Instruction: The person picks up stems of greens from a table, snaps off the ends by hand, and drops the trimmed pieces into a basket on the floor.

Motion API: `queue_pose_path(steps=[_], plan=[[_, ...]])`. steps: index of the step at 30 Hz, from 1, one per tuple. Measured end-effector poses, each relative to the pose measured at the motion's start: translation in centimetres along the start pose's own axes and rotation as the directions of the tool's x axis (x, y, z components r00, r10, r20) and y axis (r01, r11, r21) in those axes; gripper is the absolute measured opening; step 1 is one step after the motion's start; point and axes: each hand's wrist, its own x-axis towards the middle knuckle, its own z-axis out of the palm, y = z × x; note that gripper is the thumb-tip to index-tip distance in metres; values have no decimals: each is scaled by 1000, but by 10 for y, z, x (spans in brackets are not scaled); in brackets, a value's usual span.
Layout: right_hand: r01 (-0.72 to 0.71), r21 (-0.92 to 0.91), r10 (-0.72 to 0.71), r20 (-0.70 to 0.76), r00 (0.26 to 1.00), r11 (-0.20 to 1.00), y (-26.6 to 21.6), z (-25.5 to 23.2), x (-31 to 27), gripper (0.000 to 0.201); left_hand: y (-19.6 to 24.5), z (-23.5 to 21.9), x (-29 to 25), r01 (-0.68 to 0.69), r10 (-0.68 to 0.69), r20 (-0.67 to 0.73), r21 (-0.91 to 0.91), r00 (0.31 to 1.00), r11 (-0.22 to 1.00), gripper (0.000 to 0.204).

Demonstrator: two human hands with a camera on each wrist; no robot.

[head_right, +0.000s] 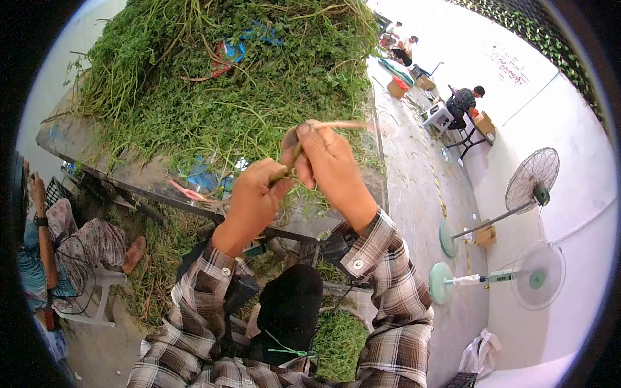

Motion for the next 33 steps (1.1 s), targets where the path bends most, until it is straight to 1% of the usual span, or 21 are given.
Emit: queue_pose_path(steps=[2, 6, 8, 9, 11, 12, 14, 15, 17, 18, 20, 21, 24, 26, 27, 28, 29, 30, 31, 32, 33], plan=[[-25, 17, 24, 52, 998, 1000, 7, 3, -5, 36, 0, -6, 1, 12, -12, -27, -30, 1000, 999, 14], [25, -43, -25, 9, 1000, 999, 8, 3, -4, 38, 1, 3, -2, -60, 60, 21, 16, 998, 998, 17], [124, -374, -99, 84, 992, 919, -1, -1, -2, 39, 3, 6, -4, -97, 97, 23, 14, 995, 995, 21], [119, -371, -95, 83, 992, 921, -3, -2, -1, 39, 4, 6, -6, -93, 92, 27, 15, 995, 996, 21], [107, -434, -12, 214, 977, 895, -8, -7, 2, 40, 8, 8, -8, -85, 80, 72, 70, 994, 994, 28], [105, -437, -11, 212, 977, 893, -6, -11, 3, 40, 8, 10, -9, -86, 81, 72, 67, 994, 994, 28], [99, -468, 61, 315, 947, 878, 0, -16, 8, 36, 7, 15, -11, -159, 154, 56, 90, 986, 983, 32], [99, -468, 61, 316, 947, 878, -1, -19, 10, 36, 7, 17, -11, -159, 154, 56, 91, 986, 983, 32], [246, -551, 68, 487, 871, 798, -3, -24, 14, 27, 7, 21, -13, -144, 130, 113, 125, 985, 982, 33], [243, -547, 70, 488, 870, 801, -4, -25, 14, 27, 8, 23, -14, -140, 125, 117, 126, 985, 982, 33], [392, -585, 14, 569, 823, 709, -8, -28, 14, 19, 8, 28, -12, -189, 174, 101, 166, 980, 968, 35], [389, -585, 17, 568, 823, 711, -10, -30, 14, 19, 8, 29, -12, -186, 171, 103, 164, 980, 969, 35], [398, -597, 90, 623, 777, 696, -16, -34, 14, 15, 9, 31, -12, -239, 234, 57, 133, 971, 962, 33], [237, -639, 227, 557, 799, 732, -20, -35, 11, 15, 10, 25, -9, -252, 242, 77, 161, 967, 954, 28], [237, -639, 228, 557, 799, 732, -24, -34, 9, 15, 11, 21, -5, -251, 241, 77, 161, 967, 954, 28], [-7, -623, 324, 398, 858, 782, -28, -32, 5, 16, 11, 17, -1, -257, 251, 61, 140, 966, 956, 27], [-249, -556, 437, 234, 869, 793, -29, -32, 1, 17, 12, 15, -1, -263, 260, 46, 116, 965, 958, 25], [-250, -558, 438, 232, 869, 791, -26, -33, 0, 17, 12, 16, -1, -264, 260, 45, 112, 965, 958, 25], [104, -676, 155, 312, 937, 730, -18, -36, 1, 17, 12, 17, -1, -263, 261, 39, 118, 965, 957, 25], [423, -729, -116, 433, 894, 538, -12, -37, 2, 18, 12, 19, -1, -262, 260, 35, 124, 965, 957, 26], [422, -730, -116, 431, 895, 538, -7, -35, 2, 18, 12, 19, -1, -263, 261, 36, 123, 965, 957, 26]])
